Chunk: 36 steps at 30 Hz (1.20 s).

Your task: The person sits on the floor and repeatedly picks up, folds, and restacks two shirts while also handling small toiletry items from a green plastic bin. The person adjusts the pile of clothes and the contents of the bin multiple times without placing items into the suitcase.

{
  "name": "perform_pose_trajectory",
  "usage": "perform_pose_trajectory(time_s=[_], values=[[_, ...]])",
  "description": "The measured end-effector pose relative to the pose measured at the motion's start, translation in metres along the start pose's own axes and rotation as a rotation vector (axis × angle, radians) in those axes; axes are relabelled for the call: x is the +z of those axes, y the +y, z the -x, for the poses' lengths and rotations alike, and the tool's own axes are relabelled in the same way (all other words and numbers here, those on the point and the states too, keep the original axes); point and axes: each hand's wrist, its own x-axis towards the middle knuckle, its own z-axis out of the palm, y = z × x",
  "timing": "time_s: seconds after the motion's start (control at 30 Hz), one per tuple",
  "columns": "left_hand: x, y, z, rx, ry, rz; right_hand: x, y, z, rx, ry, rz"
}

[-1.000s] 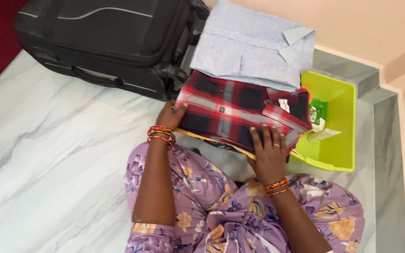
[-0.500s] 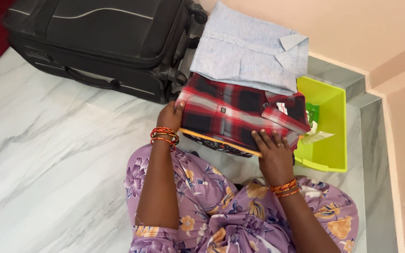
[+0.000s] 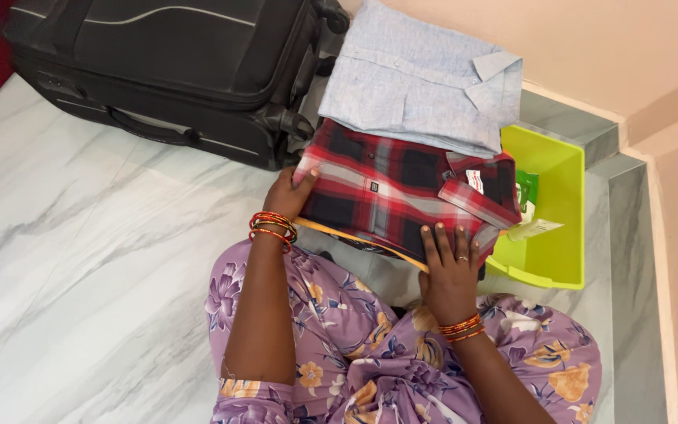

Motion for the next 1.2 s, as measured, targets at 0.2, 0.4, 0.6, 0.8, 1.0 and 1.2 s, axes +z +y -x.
perform_pose_trajectory(time_s=[0.2, 0.4, 0.6, 0.8, 1.0, 1.2], values=[[0.003, 0.006, 0.003, 0.086, -0.036, 0.096, -0.018, -0.019, -0.003, 0.058, 0.026, -0.05], [0.015, -0.003, -0.003, 0.1, -0.08, 0.314, -0.025, -0.016, -0.028, 0.072, 0.018, -0.184], [0.021, -0.005, -0.011, 0.132, -0.163, 0.491, 0.0, -0.008, -0.124, 0.026, -0.156, -0.653], [0.015, -0.009, -0.011, 0.198, -0.294, 0.492, 0.066, -0.049, -0.246, 0.114, -0.331, -0.695], [0.011, -0.007, -0.006, 0.189, -0.391, 0.484, 0.148, -0.07, -0.33, 0.165, -0.684, -0.301], [0.012, -0.006, -0.006, 0.296, -0.283, 0.222, 0.223, -0.054, -0.371, 0.033, -0.927, -0.135]])
